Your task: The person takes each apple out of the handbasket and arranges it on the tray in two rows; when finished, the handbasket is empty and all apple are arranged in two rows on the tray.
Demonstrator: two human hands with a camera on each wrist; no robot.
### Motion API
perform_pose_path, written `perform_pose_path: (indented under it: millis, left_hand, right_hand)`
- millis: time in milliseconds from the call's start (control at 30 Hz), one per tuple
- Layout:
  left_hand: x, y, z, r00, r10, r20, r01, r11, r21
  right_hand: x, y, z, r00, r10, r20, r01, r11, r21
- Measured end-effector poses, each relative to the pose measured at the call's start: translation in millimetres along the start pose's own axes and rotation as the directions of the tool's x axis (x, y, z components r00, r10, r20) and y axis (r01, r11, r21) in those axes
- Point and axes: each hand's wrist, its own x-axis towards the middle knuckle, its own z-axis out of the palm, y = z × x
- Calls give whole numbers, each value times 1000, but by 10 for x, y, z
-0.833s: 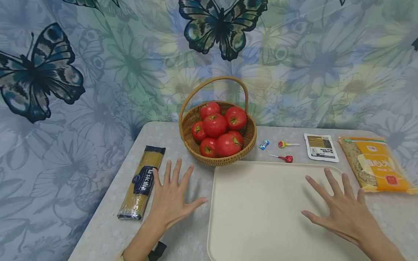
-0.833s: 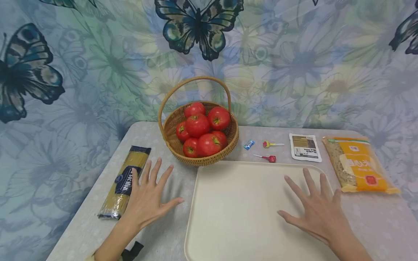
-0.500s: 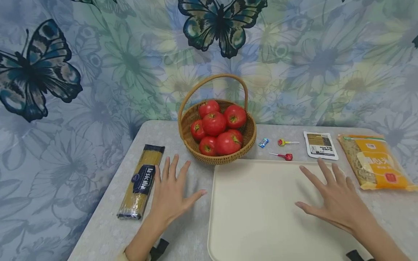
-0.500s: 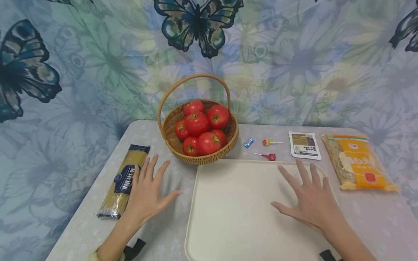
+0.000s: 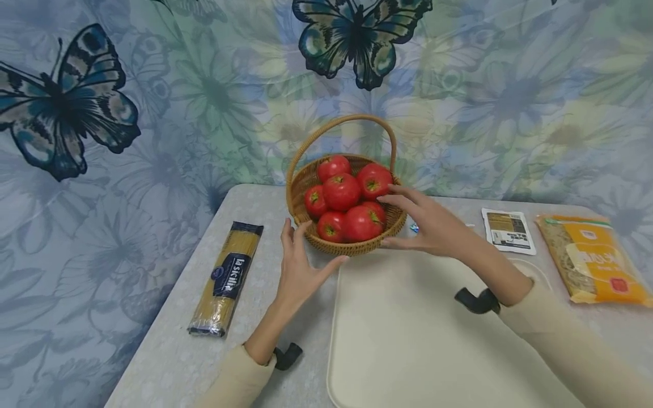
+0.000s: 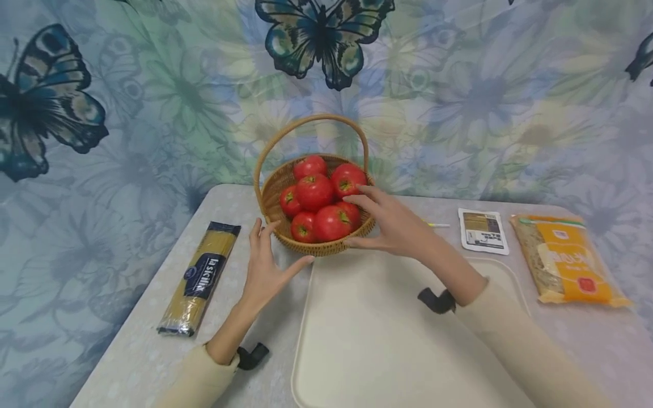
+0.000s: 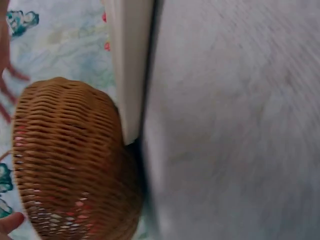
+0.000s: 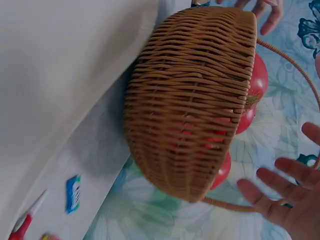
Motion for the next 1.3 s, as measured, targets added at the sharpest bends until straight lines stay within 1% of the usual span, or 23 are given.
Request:
perform_pose_path:
  millis: [67, 133, 233, 400, 533, 667, 833, 933, 1067, 1133, 1200, 1300]
  left_hand:
    - [32, -29, 71, 1000, 7, -28, -8, 999, -34]
    - [48, -58, 119, 998, 20, -64, -25, 997, -69]
    - [57, -88, 148, 994, 30, -102, -42, 993, -112]
    - [63, -123, 148, 994, 0, -113, -20, 985, -171]
    - [63, -150, 163, 993, 3, -118, -26, 982, -188]
    - [60, -167, 187, 992, 17, -122, -41, 979, -198]
    - [67, -181, 205, 991, 28, -132, -55, 978, -203]
    - [66, -168, 207, 991, 33, -133, -60, 977, -204]
    - [64, -149, 201, 992, 20, -128, -46, 978, -202]
    - [61, -145, 201, 992, 21, -128, -46, 979, -199]
    - [56, -138, 198, 992, 18, -127, -43, 980, -194]
    - [56, -127, 187, 992, 18, -124, -41, 982, -187]
  right_hand:
    - [223, 68, 40, 999, -33, 20, 32, 998, 61]
    - [415, 138, 78, 999, -37, 37, 33, 993, 116]
    - [655, 206, 127, 999, -12, 42, 4, 985, 175]
    - [948, 230, 228, 997, 39, 61, -50, 981, 189]
    - [1107, 257, 343, 993, 71, 97, -88, 978, 189]
    - [1189, 284, 438, 989, 104, 109, -122, 977, 178]
    - [1221, 292, 519, 985, 136, 108, -151, 977, 150]
    - [1215, 299, 544, 984, 148, 103, -162, 975, 149]
    - [1208, 300, 541, 984, 154, 88, -167, 972, 163]
    - [1195, 300, 528, 985, 154, 74, -164, 971, 174]
    - [1174, 313, 502, 988, 147, 42, -152, 971, 184]
    - [1108, 314, 404, 994, 94, -48, -80, 969, 233]
